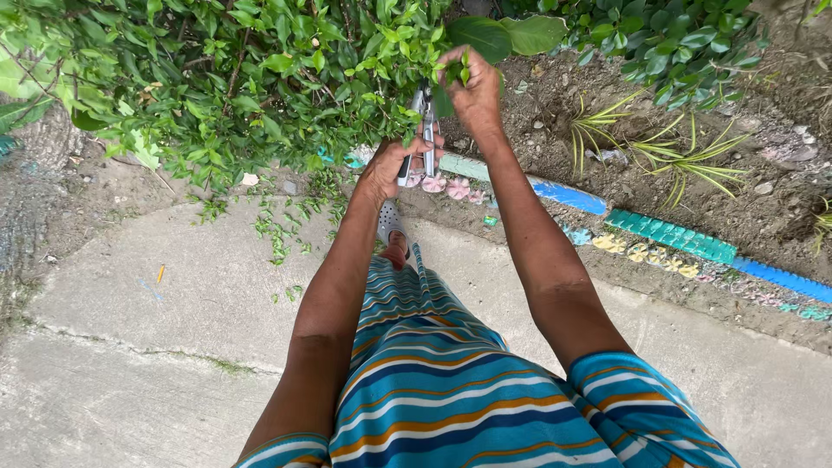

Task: The person trims leaves and branches from various backyard bushes and plants using shears, reaching into the foliage and cutting away specific parts by hand.

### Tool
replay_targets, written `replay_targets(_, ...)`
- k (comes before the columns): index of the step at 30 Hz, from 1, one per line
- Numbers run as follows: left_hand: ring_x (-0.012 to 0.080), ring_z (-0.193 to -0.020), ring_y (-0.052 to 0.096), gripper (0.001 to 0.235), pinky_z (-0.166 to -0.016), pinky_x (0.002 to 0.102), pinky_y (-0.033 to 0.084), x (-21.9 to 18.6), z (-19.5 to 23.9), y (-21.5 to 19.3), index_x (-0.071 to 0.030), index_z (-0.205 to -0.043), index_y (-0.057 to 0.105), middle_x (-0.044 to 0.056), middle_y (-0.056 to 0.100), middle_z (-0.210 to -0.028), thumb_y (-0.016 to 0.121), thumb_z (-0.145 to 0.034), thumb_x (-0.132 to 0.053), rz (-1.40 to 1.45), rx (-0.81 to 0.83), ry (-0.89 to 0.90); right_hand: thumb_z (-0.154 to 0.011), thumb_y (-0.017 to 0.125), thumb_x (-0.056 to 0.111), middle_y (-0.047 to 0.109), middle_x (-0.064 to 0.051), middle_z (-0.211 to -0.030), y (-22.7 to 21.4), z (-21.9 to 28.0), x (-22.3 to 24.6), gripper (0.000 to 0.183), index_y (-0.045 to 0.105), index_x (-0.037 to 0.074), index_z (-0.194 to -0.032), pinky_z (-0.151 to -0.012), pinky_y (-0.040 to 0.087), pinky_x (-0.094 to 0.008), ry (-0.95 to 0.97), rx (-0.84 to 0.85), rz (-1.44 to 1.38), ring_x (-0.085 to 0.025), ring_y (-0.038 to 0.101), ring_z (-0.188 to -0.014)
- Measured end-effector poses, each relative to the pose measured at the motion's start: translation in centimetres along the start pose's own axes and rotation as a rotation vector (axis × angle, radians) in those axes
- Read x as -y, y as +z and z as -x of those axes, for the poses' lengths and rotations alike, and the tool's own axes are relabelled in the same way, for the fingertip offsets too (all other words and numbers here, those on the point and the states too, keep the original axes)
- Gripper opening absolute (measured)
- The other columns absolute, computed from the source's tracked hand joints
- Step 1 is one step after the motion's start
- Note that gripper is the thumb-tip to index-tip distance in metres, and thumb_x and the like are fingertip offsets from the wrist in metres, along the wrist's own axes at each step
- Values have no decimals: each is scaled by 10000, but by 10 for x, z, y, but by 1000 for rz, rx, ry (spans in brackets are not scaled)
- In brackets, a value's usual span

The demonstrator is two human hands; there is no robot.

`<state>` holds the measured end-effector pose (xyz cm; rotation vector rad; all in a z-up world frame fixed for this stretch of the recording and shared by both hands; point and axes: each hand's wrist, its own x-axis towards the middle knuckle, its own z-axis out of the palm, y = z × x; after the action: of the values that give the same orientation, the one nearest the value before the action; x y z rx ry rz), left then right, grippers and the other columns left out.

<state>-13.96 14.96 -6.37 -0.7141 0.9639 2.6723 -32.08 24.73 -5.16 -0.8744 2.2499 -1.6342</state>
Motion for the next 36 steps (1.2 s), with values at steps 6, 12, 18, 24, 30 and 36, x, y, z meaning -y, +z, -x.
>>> replay_targets(6,231,-766,672,366,-656,370,567,1,1,1,5,-1134,726,152,729,-932,764,-814,-169,-322,-345,1,-923,741,-123,736,-49,-996,-13,17,-15,228,664,83,-981,-929,630,-336,-101,88,-21,-141,719,-972)
replay_targets(12,169,-858,715,485,-762,322,594,58,65,-16,-28,-1209,639,85,736,-991,698,-771,-226,-227,-114,85,-808,731,4,715,-54,-1113,-31,63,-71,262,690,60,-1061,-896,644,-372,477,316,-426,-207,715,-1031)
replay_targets(18,170,-908,666,456,-872,316,540,114,123,-45,36,-1146,646,93,716,-993,729,-764,-199,-428,-154,55,-846,771,368,445,-210,-1381,8,106,-104,755,433,49,-1440,-996,572,-472,504,206,149,-351,538,-1260)
replay_targets(24,171,-897,670,442,-855,307,535,91,126,-52,15,-1140,670,72,739,-982,710,-755,-198,-549,-219,61,-936,771,286,440,-293,-1452,32,25,-118,800,333,-50,-1514,-1168,278,-660,-111,63,693,-424,410,-1399)
replay_targets(30,204,-911,666,474,-876,331,521,56,98,-36,-14,-1151,673,76,740,-978,748,-740,-237,-749,-218,37,-1040,609,190,688,-67,-959,36,-2,-121,216,635,48,-1201,-759,589,-366,272,378,220,-184,653,-810)
replay_targets(36,225,-952,679,447,-913,340,517,40,119,-32,-7,-1097,701,93,747,-976,728,-734,-266,-774,-260,47,-1095,582,194,613,-2,-723,19,21,-109,146,674,103,-1028,-536,484,-286,200,327,61,-100,562,-611)
